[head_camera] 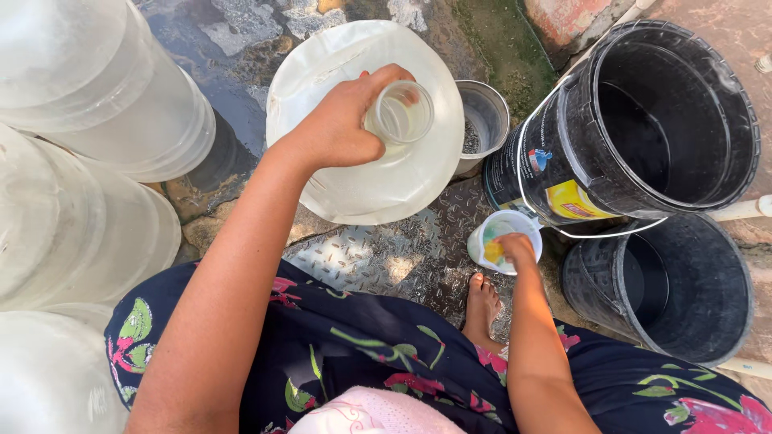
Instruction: The person scrubs the exterior of a large plastic water jug using a toothbrush and a yellow sponge. They dip the sponge into a small bucket of soapy water and wipe the jug's surface, then place the cleaned jug aside.
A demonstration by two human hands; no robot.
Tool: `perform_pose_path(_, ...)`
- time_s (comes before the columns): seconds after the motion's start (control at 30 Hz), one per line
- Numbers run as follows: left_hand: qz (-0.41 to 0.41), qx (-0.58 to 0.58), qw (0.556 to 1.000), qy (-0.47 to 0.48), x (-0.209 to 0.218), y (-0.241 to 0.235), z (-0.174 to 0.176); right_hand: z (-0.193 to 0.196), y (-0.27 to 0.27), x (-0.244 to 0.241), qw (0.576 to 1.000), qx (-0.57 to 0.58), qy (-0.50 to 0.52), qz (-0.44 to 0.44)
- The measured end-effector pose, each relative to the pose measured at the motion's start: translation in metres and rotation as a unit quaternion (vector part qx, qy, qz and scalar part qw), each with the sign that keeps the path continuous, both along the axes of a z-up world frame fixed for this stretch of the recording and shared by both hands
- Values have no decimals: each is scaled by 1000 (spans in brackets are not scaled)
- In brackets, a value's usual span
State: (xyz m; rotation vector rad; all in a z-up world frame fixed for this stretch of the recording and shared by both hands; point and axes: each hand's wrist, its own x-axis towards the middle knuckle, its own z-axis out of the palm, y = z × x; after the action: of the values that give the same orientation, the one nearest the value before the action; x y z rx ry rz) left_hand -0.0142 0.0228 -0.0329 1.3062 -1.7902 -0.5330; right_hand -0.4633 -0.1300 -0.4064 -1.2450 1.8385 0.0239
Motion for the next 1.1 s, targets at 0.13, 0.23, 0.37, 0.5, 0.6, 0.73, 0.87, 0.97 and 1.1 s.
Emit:
perform_pose_path(0.13, 19, 53, 998, 10, 11, 6, 3, 50, -9, 8, 972, -28, -231, -30)
perform_pose_path(0.23, 14, 31, 999, 16, 21, 10, 6, 119, -12, 38, 910, -39, -412, 20)
perform_pose_path(0.37, 45, -9, 998, 34, 25, 16, 13, 225, 1, 94, 838, -131, -519, 111)
perform_pose_path(0.5, 109, -81, 987, 84, 11, 19, 23, 305, 25, 154, 758, -194, -592, 194)
perform_pose_path(0.6, 129, -114, 985, 10, 1, 24, 33, 343, 34, 197, 729, -219, -605, 233)
perform_pose_path(0.73, 167, -92, 977, -93, -1, 35, 45, 373, 32, 252, 711, -245, -599, 275)
perform_pose_path(0.87, 196, -85, 973, -88, 1, 39, 56, 390, 39, 282, 665, -154, -706, 188)
perform_pose_path(0.97, 236, -70, 965, -87, 4, 38, 58, 397, 53, 289, 634, -98, -749, 164)
perform_pose_path(1.1, 241, -116, 954, -133, 5, 34, 50, 402, 64, 282, 645, -104, -740, 161)
